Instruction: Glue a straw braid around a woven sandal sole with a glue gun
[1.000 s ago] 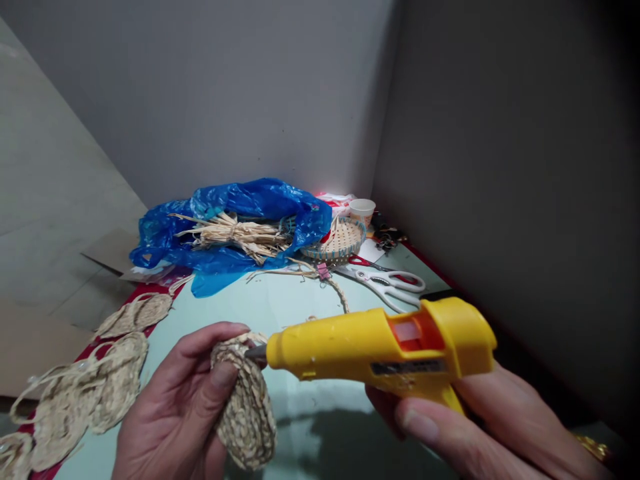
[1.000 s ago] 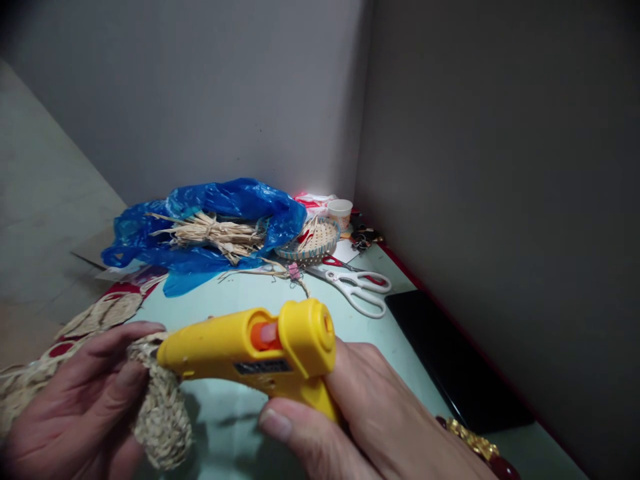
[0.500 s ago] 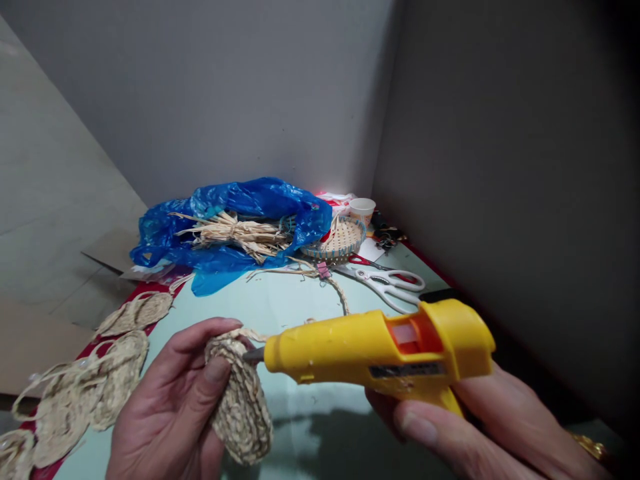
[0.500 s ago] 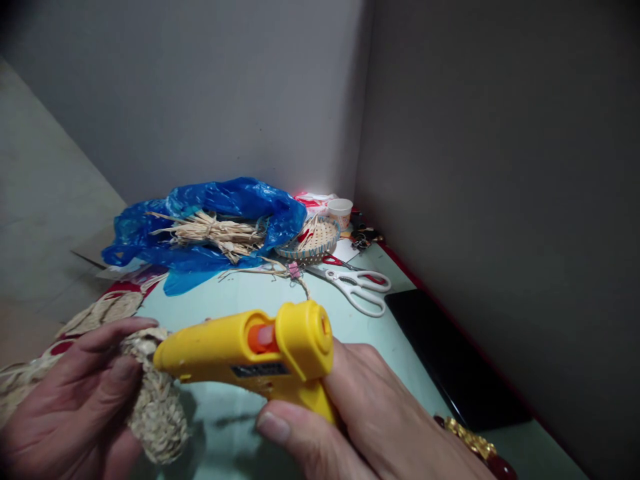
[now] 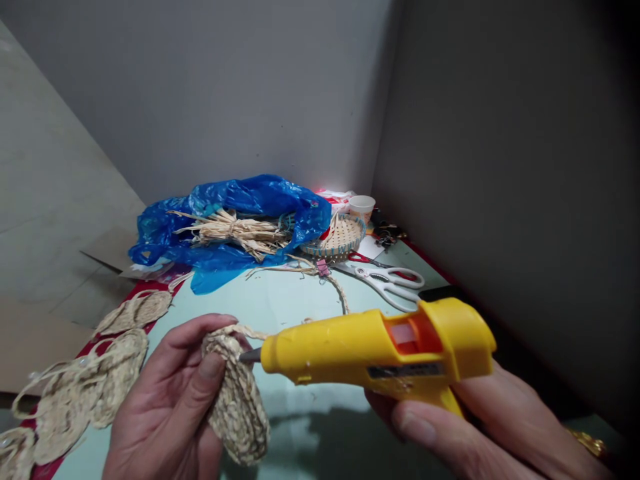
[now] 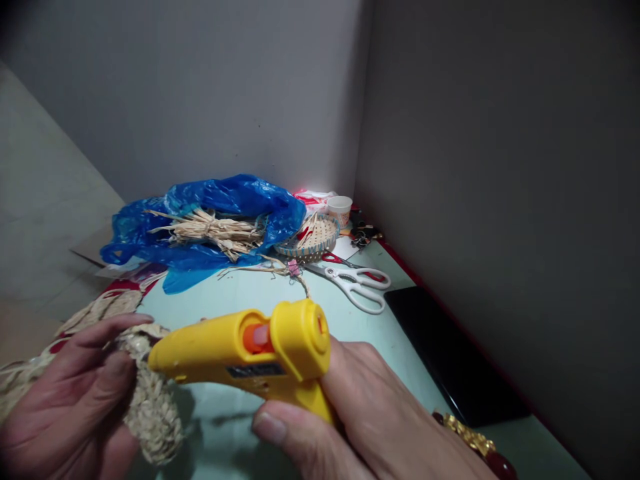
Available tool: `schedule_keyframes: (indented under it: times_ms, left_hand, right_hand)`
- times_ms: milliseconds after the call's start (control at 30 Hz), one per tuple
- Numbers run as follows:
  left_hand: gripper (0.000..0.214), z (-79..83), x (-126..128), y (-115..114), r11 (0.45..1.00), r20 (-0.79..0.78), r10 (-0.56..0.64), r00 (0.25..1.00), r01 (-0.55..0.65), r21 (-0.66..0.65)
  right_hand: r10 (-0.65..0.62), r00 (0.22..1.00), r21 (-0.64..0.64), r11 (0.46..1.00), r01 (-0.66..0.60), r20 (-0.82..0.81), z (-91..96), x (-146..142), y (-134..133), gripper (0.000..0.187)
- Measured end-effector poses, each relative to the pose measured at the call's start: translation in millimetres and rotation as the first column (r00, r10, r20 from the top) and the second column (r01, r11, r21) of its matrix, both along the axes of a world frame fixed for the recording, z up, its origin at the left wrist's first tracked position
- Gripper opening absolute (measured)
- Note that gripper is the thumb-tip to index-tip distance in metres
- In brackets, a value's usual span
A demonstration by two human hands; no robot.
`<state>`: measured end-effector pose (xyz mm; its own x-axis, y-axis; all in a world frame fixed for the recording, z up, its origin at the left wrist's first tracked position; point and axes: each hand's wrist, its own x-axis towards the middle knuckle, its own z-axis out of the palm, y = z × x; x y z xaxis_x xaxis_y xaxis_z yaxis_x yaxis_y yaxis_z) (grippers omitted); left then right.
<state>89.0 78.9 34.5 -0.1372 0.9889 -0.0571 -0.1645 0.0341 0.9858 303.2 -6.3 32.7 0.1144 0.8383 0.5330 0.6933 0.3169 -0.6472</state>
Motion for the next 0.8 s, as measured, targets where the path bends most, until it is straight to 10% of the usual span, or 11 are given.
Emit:
schedule_keyframes:
  times_ms: [400, 800]
  left_hand:
    - [0.049, 1.9, 2.2, 1.4, 0.999, 0.103, 0.044, 0.994, -0.043, -0.015]
    - [0.045, -0.6, 2.8, 5.9, 0.997, 0.128, 0.071, 0.989, -0.075, 0.030]
  right_hand:
    - [0.001, 0.999, 0.101, 0.995, -0.006, 0.042, 1.1, -0.5, 0.4, 0.019]
    - [0.035, 0.999, -0.091, 0.995, -0.038, -0.025, 4.7, 2.6, 4.7, 0.029]
